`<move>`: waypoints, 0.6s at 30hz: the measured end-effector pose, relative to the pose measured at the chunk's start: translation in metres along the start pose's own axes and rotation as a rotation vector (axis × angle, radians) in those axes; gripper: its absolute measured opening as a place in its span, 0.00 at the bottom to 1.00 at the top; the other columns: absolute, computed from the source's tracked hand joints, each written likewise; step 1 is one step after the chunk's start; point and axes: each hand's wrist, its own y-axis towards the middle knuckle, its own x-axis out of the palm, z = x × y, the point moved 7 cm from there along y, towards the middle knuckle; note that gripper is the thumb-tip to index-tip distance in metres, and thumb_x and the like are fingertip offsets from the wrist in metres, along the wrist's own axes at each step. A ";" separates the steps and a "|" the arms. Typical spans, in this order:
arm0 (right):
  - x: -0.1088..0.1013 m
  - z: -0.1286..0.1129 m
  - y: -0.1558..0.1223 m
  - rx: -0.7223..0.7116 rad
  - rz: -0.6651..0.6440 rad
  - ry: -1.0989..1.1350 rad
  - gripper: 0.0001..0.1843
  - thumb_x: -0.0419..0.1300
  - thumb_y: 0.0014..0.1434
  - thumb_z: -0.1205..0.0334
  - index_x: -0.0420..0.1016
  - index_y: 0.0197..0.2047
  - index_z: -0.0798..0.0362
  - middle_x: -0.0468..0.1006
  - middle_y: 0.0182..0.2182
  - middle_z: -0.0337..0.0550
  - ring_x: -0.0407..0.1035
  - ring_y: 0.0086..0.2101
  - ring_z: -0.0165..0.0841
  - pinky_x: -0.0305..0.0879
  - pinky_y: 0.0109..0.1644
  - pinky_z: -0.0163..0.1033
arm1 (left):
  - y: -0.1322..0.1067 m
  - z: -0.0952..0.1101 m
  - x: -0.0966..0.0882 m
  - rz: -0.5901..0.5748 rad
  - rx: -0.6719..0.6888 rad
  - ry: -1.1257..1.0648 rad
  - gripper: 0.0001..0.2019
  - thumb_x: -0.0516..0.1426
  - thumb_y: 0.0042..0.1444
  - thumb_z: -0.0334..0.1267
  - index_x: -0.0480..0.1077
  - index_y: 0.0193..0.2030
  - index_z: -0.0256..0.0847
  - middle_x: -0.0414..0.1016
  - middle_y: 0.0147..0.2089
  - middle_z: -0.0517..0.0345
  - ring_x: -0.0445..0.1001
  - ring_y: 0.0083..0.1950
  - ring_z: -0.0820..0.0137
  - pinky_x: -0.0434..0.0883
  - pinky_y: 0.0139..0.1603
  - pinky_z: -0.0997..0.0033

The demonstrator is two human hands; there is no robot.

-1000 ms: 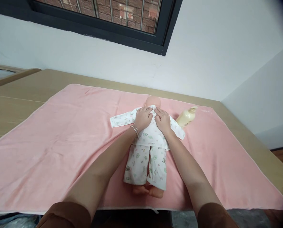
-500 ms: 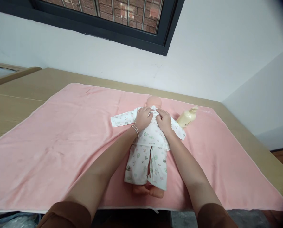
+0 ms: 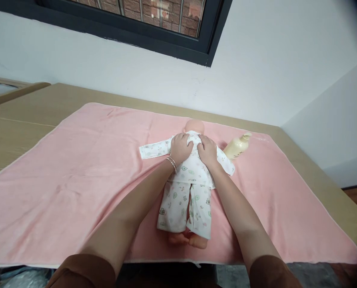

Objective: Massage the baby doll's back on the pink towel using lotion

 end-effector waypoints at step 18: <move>-0.014 -0.006 -0.012 0.080 0.157 0.046 0.20 0.52 0.60 0.62 0.79 0.51 0.53 0.79 0.52 0.47 0.70 0.54 0.43 0.65 0.61 0.50 | -0.003 0.004 -0.007 0.048 0.008 0.004 0.11 0.53 0.60 0.37 0.73 0.47 0.41 0.77 0.49 0.49 0.71 0.55 0.58 0.66 0.59 0.58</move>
